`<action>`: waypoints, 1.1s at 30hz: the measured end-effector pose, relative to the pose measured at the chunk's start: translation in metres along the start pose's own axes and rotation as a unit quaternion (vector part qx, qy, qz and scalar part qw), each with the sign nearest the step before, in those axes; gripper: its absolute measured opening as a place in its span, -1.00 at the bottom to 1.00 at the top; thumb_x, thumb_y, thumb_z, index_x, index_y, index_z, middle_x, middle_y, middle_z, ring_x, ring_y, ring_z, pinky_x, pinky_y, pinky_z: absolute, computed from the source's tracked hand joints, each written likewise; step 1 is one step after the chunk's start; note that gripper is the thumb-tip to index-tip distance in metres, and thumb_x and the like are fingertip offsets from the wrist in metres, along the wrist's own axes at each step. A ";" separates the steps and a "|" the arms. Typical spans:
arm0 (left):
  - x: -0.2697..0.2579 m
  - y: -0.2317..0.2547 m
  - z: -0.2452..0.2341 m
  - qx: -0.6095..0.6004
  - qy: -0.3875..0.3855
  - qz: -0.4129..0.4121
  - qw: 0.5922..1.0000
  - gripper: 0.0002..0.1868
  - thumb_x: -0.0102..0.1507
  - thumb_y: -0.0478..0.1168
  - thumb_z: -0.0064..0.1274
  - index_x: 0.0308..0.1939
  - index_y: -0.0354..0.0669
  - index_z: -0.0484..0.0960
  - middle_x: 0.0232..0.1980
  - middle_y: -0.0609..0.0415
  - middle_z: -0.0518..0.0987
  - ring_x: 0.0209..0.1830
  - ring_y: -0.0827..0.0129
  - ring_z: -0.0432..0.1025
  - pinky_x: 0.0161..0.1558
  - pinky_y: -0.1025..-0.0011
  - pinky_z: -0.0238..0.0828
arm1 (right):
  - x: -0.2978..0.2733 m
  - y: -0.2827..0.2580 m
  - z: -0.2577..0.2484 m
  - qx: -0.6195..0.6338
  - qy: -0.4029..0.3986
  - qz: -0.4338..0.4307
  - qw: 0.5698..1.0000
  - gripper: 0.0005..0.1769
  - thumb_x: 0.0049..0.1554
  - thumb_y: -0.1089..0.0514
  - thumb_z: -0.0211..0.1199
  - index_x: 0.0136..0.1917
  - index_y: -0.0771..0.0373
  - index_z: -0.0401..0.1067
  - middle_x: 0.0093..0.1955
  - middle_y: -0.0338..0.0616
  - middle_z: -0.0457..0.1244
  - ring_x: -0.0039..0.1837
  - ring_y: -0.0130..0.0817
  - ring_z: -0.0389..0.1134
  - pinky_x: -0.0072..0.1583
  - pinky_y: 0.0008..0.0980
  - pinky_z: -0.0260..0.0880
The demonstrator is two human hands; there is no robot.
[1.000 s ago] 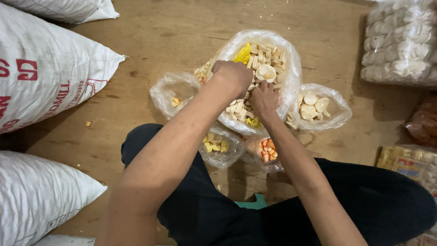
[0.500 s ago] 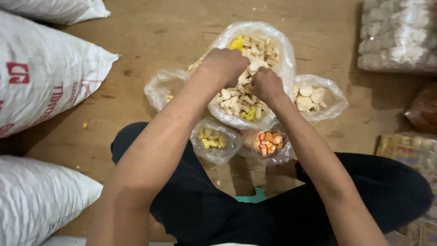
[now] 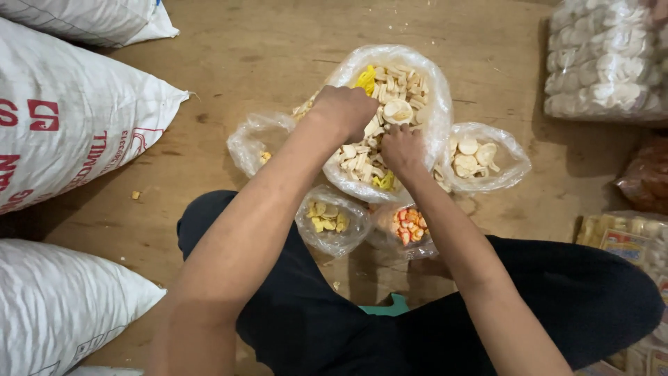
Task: Sorting and packing snack pieces from a large bag into smaller plastic bags on the floor.
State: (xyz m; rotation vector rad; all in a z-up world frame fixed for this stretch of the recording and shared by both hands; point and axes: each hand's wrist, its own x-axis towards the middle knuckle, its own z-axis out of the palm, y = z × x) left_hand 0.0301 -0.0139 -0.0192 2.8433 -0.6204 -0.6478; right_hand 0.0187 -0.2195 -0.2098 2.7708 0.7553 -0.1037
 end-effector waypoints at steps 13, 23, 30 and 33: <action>-0.003 0.000 0.001 0.002 -0.003 -0.008 1.000 -0.72 0.13 -0.32 0.25 -0.07 -0.15 0.74 -0.13 -0.16 0.70 -0.05 -0.19 0.61 -0.05 -0.32 0.50 | 0.009 0.003 -0.002 0.042 -0.061 0.009 0.997 -0.73 0.16 0.02 0.17 -0.08 0.18 0.61 -0.06 -0.09 0.40 0.16 -0.03 0.38 0.10 0.01 0.36; 0.005 0.003 0.003 0.007 -0.023 -0.017 1.000 -0.72 0.15 -0.32 0.23 -0.05 -0.15 0.74 -0.11 -0.14 0.70 -0.03 -0.16 0.60 -0.07 -0.36 0.48 | -0.006 -0.009 -0.009 -0.029 0.048 -0.022 0.998 -0.83 0.06 0.08 0.21 -0.20 0.05 0.61 -0.13 -0.20 0.39 0.04 -0.10 0.40 0.05 0.00 0.27; 0.007 0.002 0.001 0.009 -0.026 -0.017 0.999 -0.71 0.14 -0.35 0.25 -0.05 -0.20 0.74 -0.12 -0.15 0.69 -0.04 -0.16 0.60 -0.08 -0.39 0.48 | 0.002 0.003 0.033 -0.029 0.113 -0.063 0.991 -0.77 -0.04 -0.08 0.35 -0.26 0.09 0.61 -0.18 -0.12 0.34 -0.01 -0.09 0.37 0.01 -0.05 0.30; 0.007 0.002 -0.002 0.011 -0.032 -0.010 0.999 -0.69 0.14 -0.36 0.25 -0.03 -0.22 0.73 -0.11 -0.17 0.69 -0.04 -0.19 0.60 -0.08 -0.41 0.47 | 0.007 0.016 0.024 0.010 0.095 -0.089 0.991 -0.71 -0.04 -0.10 0.33 -0.27 0.14 0.64 -0.20 -0.06 0.32 -0.03 -0.05 0.37 -0.05 -0.12 0.39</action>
